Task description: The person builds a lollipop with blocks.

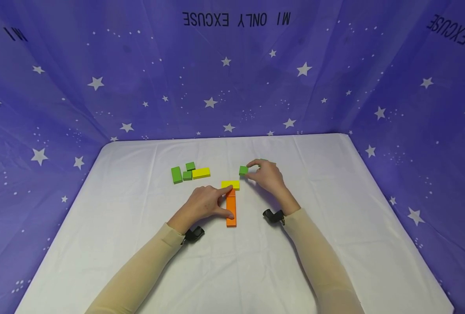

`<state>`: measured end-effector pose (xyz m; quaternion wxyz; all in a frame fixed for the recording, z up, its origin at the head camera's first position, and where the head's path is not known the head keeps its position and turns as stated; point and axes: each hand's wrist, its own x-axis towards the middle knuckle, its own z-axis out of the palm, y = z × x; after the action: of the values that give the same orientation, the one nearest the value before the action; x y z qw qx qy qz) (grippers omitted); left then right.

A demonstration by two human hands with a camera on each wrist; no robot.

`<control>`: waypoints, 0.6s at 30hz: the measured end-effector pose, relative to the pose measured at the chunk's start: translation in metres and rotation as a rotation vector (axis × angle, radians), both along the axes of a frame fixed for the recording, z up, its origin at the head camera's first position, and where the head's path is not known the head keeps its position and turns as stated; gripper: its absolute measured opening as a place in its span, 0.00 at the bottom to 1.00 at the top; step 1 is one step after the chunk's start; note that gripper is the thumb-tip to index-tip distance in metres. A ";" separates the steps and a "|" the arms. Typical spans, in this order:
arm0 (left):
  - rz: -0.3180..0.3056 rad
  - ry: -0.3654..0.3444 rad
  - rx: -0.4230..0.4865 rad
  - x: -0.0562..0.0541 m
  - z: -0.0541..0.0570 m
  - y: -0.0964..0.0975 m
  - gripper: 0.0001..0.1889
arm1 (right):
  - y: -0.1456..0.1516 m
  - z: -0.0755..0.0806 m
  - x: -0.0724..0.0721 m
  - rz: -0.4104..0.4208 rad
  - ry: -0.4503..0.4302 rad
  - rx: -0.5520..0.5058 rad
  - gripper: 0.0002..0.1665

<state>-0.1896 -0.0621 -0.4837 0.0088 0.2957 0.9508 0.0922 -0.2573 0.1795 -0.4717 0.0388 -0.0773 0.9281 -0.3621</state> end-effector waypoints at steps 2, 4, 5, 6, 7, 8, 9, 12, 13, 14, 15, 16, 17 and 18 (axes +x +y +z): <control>0.001 0.001 0.002 0.000 0.000 0.000 0.52 | -0.003 0.000 0.000 0.005 -0.003 0.000 0.22; 0.002 0.004 0.001 0.000 -0.001 0.000 0.52 | -0.006 0.000 0.000 0.009 -0.007 0.000 0.21; 0.003 0.005 -0.001 0.000 -0.001 0.000 0.52 | -0.007 0.000 0.000 0.010 -0.009 0.000 0.21; 0.003 0.006 -0.002 0.000 -0.001 0.000 0.52 | -0.008 -0.001 0.000 0.012 -0.010 -0.004 0.21; 0.003 0.006 -0.003 0.000 -0.001 0.000 0.52 | -0.009 -0.001 0.000 0.014 -0.012 -0.007 0.21; 0.003 0.007 -0.005 0.000 -0.001 0.000 0.52 | -0.010 -0.002 0.000 0.019 -0.014 -0.007 0.21; 0.004 0.008 -0.006 0.000 -0.001 0.000 0.52 | -0.011 -0.003 -0.001 0.025 -0.016 -0.007 0.21; 0.003 0.007 -0.006 0.001 0.000 0.000 0.52 | -0.015 -0.005 -0.002 0.042 -0.019 -0.006 0.21; 0.003 0.007 -0.005 0.001 0.000 0.000 0.52 | -0.016 -0.005 -0.002 0.047 -0.020 -0.002 0.21; 0.001 0.007 -0.004 0.001 0.000 -0.001 0.52 | -0.017 -0.006 -0.002 0.050 -0.022 0.001 0.21; -0.001 0.009 -0.003 0.001 0.000 0.000 0.52 | -0.018 -0.007 -0.002 0.053 -0.024 0.004 0.21; -0.002 0.010 -0.001 0.001 0.000 -0.001 0.52 | -0.019 -0.007 -0.003 0.053 -0.025 0.008 0.21; -0.003 0.011 0.000 0.001 0.001 -0.001 0.52 | -0.019 -0.008 -0.003 0.054 -0.028 0.011 0.20; -0.005 0.009 0.002 0.001 0.001 -0.001 0.52 | -0.020 -0.008 -0.003 0.056 -0.030 0.013 0.20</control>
<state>-0.1888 -0.0626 -0.4828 0.0042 0.2986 0.9500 0.0918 -0.2604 0.1595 -0.4800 0.0635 -0.0975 0.9272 -0.3560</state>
